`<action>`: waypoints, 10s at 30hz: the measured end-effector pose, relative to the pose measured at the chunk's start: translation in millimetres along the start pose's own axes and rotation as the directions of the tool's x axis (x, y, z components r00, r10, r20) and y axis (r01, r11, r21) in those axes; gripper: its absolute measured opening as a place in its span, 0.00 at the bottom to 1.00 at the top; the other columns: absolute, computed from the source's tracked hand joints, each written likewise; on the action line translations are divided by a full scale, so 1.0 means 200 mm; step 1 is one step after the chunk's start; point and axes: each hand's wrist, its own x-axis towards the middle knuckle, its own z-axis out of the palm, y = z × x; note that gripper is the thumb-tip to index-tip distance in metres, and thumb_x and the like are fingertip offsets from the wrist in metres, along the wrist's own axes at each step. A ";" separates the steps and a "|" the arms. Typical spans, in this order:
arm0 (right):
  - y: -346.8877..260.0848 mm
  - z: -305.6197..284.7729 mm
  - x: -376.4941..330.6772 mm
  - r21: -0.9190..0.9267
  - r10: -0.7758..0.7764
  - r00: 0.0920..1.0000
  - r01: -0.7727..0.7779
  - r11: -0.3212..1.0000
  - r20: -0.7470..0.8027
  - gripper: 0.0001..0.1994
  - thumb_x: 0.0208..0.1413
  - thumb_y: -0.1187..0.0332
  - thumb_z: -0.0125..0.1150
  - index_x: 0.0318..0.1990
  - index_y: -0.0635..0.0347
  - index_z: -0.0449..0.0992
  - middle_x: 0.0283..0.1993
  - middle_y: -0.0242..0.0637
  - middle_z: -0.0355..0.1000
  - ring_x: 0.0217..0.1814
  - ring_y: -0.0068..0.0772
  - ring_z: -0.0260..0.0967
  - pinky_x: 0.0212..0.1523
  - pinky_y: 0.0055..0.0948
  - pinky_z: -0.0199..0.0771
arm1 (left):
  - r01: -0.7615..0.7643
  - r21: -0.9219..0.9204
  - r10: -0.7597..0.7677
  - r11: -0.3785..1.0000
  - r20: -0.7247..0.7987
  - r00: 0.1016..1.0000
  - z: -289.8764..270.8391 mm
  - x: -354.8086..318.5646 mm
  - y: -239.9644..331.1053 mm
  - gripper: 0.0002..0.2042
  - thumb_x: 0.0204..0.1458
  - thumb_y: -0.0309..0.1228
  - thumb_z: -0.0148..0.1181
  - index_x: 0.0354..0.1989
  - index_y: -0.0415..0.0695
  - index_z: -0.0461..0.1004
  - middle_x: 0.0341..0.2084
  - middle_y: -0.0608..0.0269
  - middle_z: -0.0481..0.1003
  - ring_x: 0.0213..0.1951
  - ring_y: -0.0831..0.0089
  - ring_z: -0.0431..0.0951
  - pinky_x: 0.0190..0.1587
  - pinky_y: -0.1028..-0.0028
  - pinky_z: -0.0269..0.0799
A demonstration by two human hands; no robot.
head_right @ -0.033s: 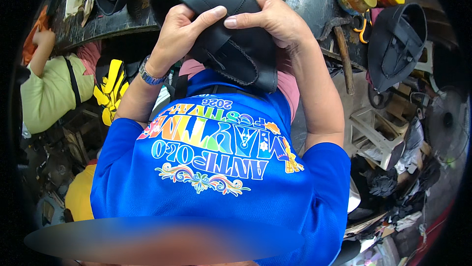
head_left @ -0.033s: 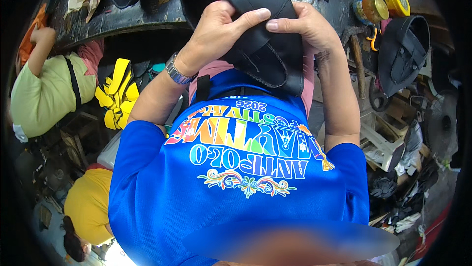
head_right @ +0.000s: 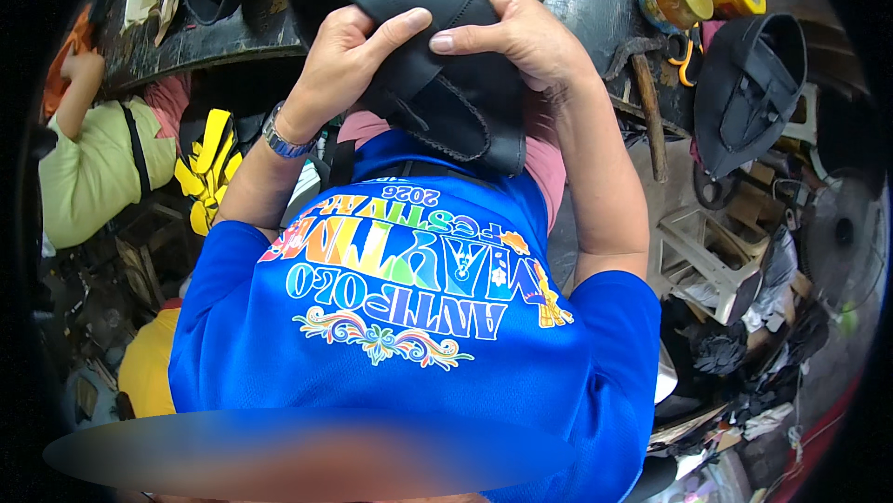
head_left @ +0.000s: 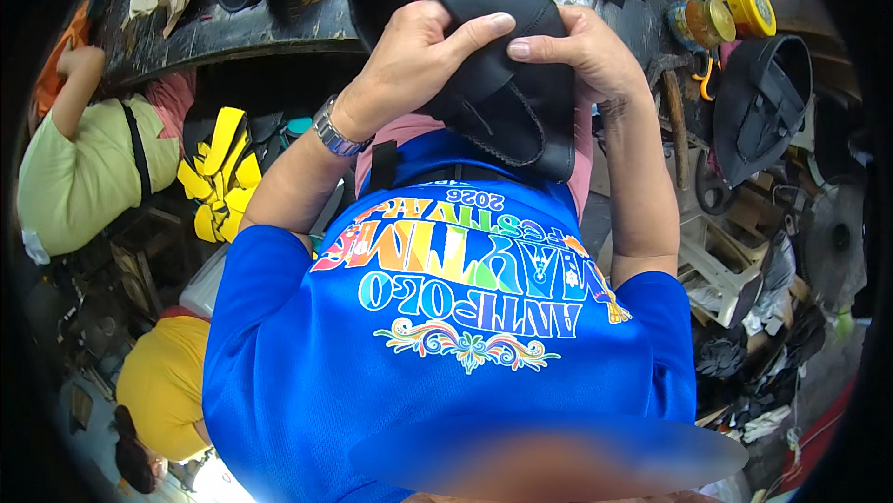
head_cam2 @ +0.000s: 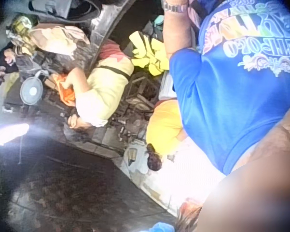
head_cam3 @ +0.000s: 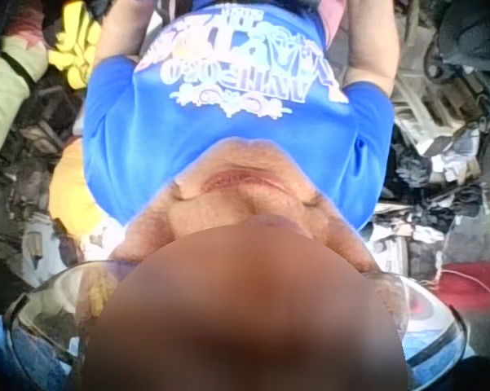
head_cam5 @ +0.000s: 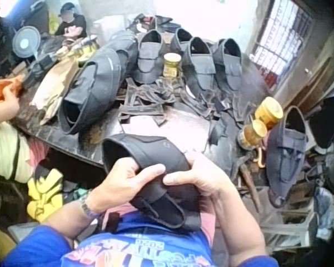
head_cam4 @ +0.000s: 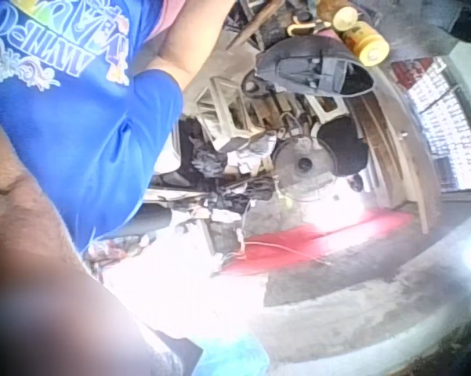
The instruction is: The person inspects a pair of black slip-on shoes, then uses a hammer to tap the interior lining of one shoe. They pick up a small black strap, attach it to the shoe's upper, and tap it with the hammer. The process is repeated on the second shoe. Finally, the person holds both shoes together to compare them.
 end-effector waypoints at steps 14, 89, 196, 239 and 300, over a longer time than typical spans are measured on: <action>0.32 -0.16 -0.03 0.696 -0.292 0.930 0.363 0.620 -0.225 0.22 0.47 0.70 0.66 0.51 0.68 0.73 0.45 0.45 0.77 0.46 0.40 0.77 0.53 0.38 0.77 | 0.161 -0.692 -0.156 0.704 0.070 0.985 -0.04 -0.04 -0.16 0.35 0.51 0.24 0.66 0.67 0.40 0.56 0.53 0.52 0.71 0.55 0.68 0.72 0.61 0.71 0.65; 0.15 0.20 -0.24 -0.929 -0.921 0.388 0.329 0.170 -0.031 0.17 0.37 0.72 0.74 0.40 0.52 0.82 0.50 0.38 0.71 0.59 0.46 0.63 0.59 0.42 0.62 | 0.339 -0.802 -0.270 0.492 0.229 0.935 0.07 -0.05 -0.19 0.17 0.54 0.29 0.64 0.50 0.37 0.73 0.42 0.54 0.78 0.41 0.67 0.82 0.45 0.70 0.80; 0.05 0.10 -0.89 -0.242 -0.604 0.376 0.671 0.700 -0.703 0.12 0.54 0.81 0.62 0.47 0.69 0.77 0.44 0.36 0.77 0.44 0.22 0.73 0.47 0.21 0.71 | -0.192 -0.210 0.236 0.959 0.213 0.948 0.45 -0.04 0.19 0.11 0.60 0.25 0.55 0.49 0.33 0.73 0.40 0.60 0.79 0.41 0.78 0.75 0.46 0.77 0.71; 0.09 0.30 -0.69 -0.363 -0.611 0.498 0.509 0.781 -0.615 0.08 0.58 0.78 0.61 0.43 0.71 0.77 0.40 0.34 0.78 0.39 0.18 0.71 0.41 0.18 0.70 | -0.234 -0.135 0.246 0.963 0.082 0.966 0.31 -0.24 -0.01 0.12 0.59 0.24 0.55 0.50 0.35 0.75 0.40 0.58 0.80 0.40 0.74 0.79 0.46 0.76 0.72; 0.11 0.27 -0.66 -0.201 -0.523 0.576 0.528 0.825 -0.628 0.08 0.58 0.75 0.62 0.43 0.69 0.77 0.38 0.34 0.78 0.38 0.18 0.71 0.40 0.20 0.72 | -0.192 -0.259 0.199 0.947 0.000 0.980 0.31 -0.25 0.00 0.10 0.59 0.25 0.55 0.47 0.35 0.77 0.39 0.55 0.81 0.39 0.69 0.82 0.45 0.74 0.74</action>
